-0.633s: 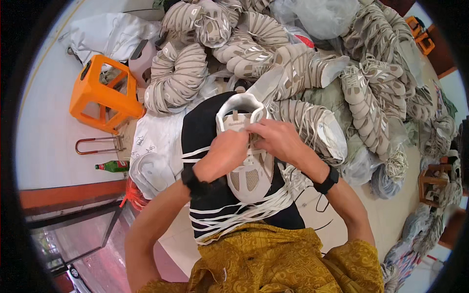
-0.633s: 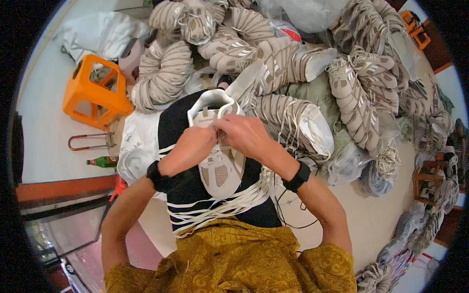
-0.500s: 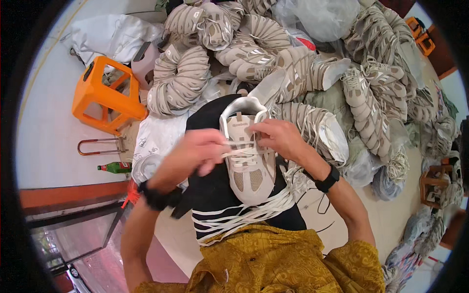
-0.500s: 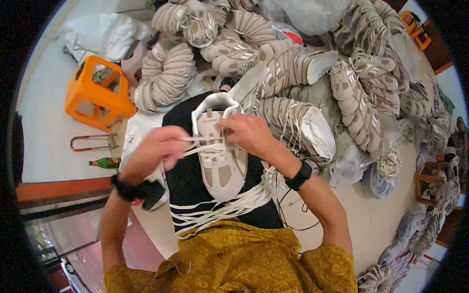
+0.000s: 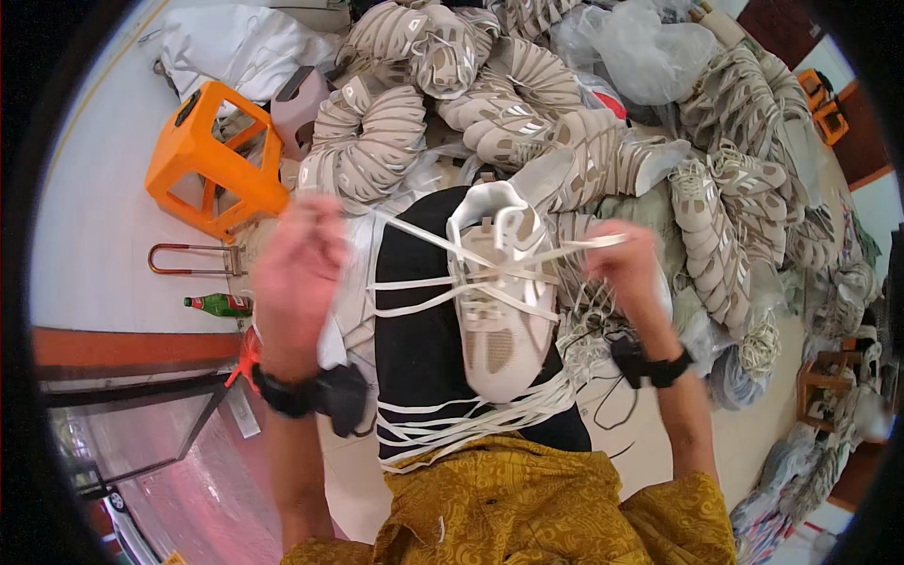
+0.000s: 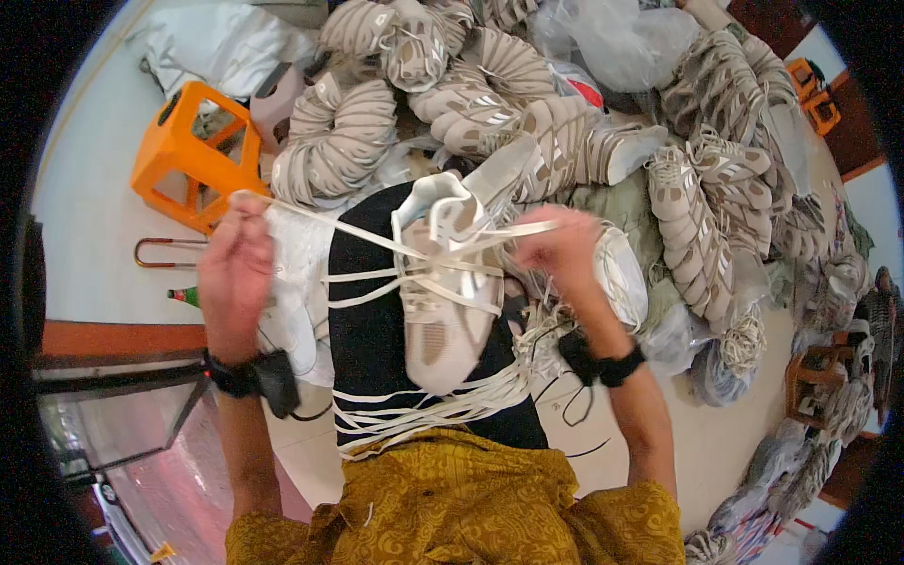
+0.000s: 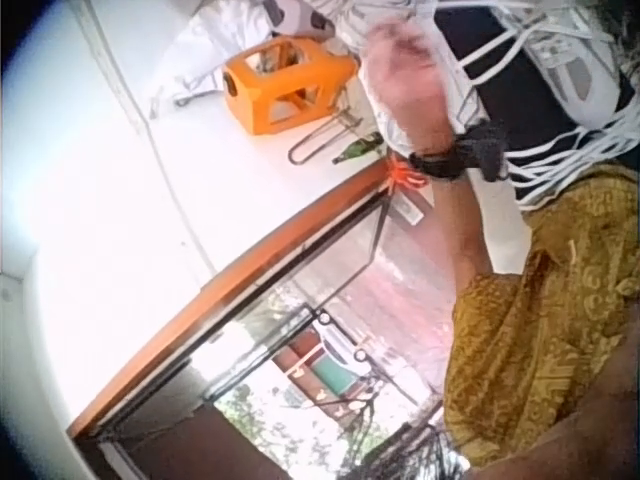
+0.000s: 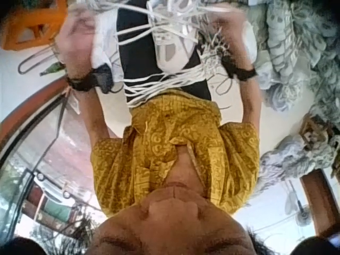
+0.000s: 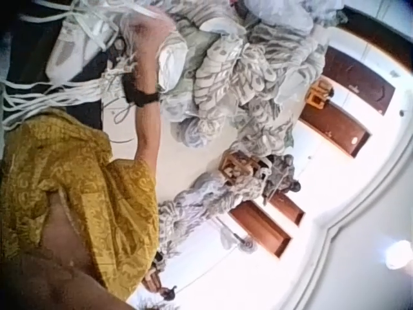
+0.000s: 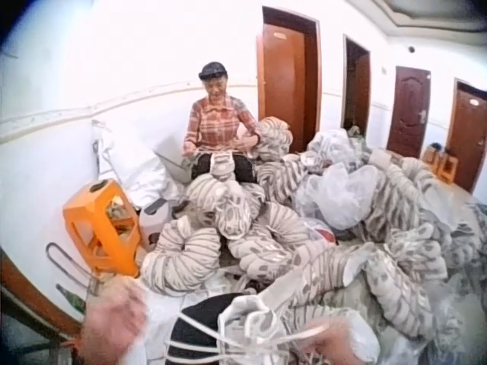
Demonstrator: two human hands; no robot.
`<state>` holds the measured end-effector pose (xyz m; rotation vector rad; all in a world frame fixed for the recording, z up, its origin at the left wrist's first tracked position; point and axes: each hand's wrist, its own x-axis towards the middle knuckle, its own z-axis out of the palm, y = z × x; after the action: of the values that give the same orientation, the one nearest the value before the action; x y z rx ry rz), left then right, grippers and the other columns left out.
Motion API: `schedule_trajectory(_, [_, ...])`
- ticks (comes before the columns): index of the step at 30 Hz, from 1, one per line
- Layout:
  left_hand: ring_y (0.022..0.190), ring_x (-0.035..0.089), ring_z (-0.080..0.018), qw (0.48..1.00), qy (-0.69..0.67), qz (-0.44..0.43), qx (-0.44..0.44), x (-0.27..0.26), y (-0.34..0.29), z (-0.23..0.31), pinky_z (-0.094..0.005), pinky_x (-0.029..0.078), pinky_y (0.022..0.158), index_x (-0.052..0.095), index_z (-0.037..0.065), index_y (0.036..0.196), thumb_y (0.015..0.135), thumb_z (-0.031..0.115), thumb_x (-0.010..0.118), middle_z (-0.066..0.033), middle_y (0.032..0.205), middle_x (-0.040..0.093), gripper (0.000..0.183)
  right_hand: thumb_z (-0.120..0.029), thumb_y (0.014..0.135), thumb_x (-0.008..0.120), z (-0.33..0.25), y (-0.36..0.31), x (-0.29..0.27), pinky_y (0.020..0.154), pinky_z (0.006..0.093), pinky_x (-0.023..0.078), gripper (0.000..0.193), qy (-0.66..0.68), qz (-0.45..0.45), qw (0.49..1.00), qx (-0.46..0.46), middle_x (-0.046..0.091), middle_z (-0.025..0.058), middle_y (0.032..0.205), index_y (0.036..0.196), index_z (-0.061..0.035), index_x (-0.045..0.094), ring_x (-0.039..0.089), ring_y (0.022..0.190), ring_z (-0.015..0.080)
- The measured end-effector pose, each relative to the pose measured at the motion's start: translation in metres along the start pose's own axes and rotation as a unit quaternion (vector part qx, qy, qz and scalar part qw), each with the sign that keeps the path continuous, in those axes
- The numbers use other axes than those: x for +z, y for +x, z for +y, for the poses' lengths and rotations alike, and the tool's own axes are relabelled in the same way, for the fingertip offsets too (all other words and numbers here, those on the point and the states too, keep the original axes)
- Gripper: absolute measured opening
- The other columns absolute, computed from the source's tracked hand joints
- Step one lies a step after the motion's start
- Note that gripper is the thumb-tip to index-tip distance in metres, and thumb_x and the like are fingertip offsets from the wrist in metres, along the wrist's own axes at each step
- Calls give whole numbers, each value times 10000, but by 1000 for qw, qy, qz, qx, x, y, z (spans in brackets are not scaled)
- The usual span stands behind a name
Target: The person is lacing a pair of athletic shoes.
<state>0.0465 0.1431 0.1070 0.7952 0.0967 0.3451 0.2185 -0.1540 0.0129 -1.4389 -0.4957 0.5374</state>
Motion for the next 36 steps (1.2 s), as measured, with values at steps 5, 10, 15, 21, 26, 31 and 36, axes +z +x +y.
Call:
schedule_trajectory(5, [1064,504,-242,970,-57,215,98,-179,-12,66,-355,411,930,456,-36,1066,875,8,418,-186,1143,504,200,-148,865,473,16,13,-170,437,202,339,172,282,160,946,-4,488,26,610,884,13,532,454,499,109])
schedule_trajectory(10, [1076,496,-276,921,-49,367,124,-273,-26,105,-392,373,986,407,-76,1094,872,-6,407,-225,1115,507,233,-123,842,534,9,-1,-283,424,206,326,116,294,315,900,-66,491,14,621,878,-14,536,461,527,107])
schedule_trajectory(15, [975,534,-257,681,585,420,-133,-206,2,79,-346,451,810,524,-3,1034,856,70,455,-198,1029,556,205,-132,796,590,19,4,-299,451,244,387,148,158,296,941,45,508,1,614,915,-46,566,483,535,117])
schedule_trajectory(21, [715,540,-250,537,788,-173,246,-35,-12,-72,-342,457,629,558,25,837,709,42,557,-111,764,537,129,-42,646,643,-2,31,-109,579,221,433,356,-372,65,926,-15,581,6,729,999,-52,603,538,654,92])
schedule_trajectory(26, [698,539,-255,539,798,-195,186,-1,-17,-119,-328,463,617,568,35,803,668,48,605,-94,728,506,140,-8,624,653,-9,17,35,552,287,451,303,-327,-181,908,-189,585,53,814,921,-60,618,555,671,167])
schedule_trajectory(31, [661,542,-248,573,776,-216,147,-3,3,-110,-339,452,565,573,48,758,661,55,602,-94,697,509,100,-54,632,610,-10,26,65,565,329,468,241,-427,-176,847,-262,565,66,769,872,-74,613,566,674,249])
schedule_trajectory(36, [585,577,-224,685,687,-241,-17,2,23,-100,-289,455,544,566,15,780,700,33,557,-115,688,572,83,-80,646,554,-3,30,71,556,387,459,149,-483,-197,817,-246,566,63,712,790,-98,591,582,675,260])
